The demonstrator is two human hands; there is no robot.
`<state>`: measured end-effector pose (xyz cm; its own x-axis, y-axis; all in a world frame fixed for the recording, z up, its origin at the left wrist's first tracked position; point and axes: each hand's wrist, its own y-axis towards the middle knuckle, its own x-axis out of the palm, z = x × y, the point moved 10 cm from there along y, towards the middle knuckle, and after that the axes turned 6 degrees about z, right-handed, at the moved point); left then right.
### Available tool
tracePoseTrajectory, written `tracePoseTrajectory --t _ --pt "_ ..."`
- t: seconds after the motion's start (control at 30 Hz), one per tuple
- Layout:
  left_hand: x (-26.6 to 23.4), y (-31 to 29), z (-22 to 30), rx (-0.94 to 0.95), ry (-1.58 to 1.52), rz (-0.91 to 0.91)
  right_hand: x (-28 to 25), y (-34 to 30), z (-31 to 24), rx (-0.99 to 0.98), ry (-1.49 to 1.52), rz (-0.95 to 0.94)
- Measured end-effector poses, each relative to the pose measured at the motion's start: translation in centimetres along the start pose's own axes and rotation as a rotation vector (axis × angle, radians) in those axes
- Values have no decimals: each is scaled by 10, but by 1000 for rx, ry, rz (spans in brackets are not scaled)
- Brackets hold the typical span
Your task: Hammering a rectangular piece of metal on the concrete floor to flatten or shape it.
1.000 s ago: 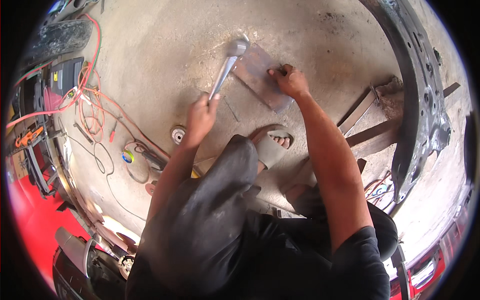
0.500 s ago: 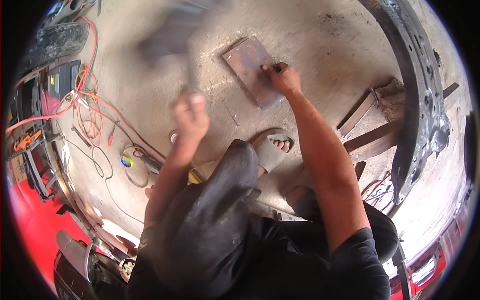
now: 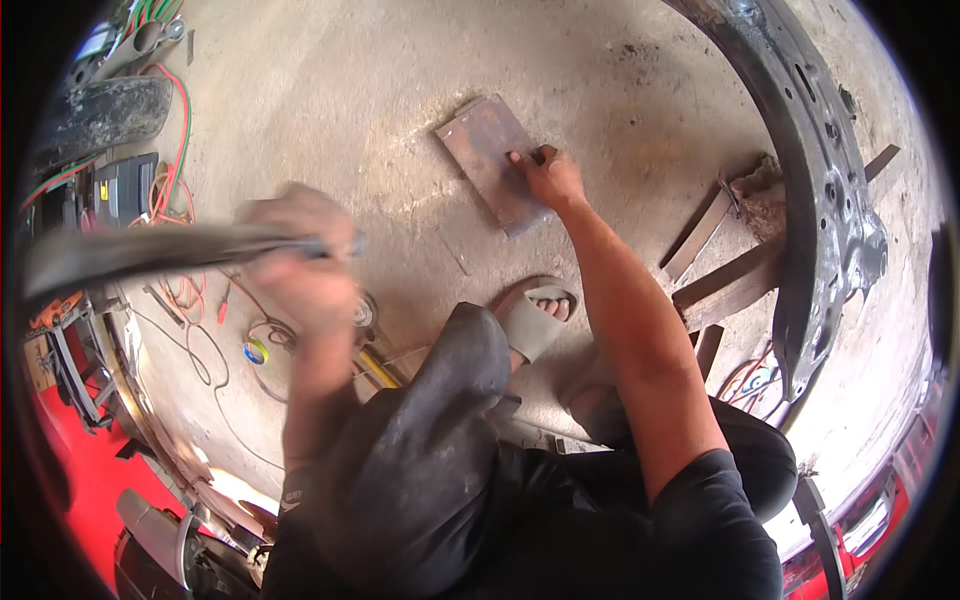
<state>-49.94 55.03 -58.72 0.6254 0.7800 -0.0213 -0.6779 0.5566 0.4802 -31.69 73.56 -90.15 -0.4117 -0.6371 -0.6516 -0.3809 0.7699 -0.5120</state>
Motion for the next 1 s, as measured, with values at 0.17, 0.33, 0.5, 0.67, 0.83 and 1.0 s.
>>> tracePoseTrajectory --t 0.17,0.33,0.5,0.67,0.83,1.0 --pt "-18 -142 -213 -552 961 -380 3 -4 -13 26 54 7" --pt "-50 -142 -149 -986 477 158 9 3 10 93 119 29" --pt "-62 -116 -92 -830 299 170 13 23 17 25 690 -88" --pt "-38 2 -5 -291 -82 89 -3 16 -10 65 193 -23" --pt "2 12 1 -88 -125 0 2 22 -10 32 156 -12" --pt "-13 -138 -190 -517 870 -402 -6 29 -9 -18 -23 26"
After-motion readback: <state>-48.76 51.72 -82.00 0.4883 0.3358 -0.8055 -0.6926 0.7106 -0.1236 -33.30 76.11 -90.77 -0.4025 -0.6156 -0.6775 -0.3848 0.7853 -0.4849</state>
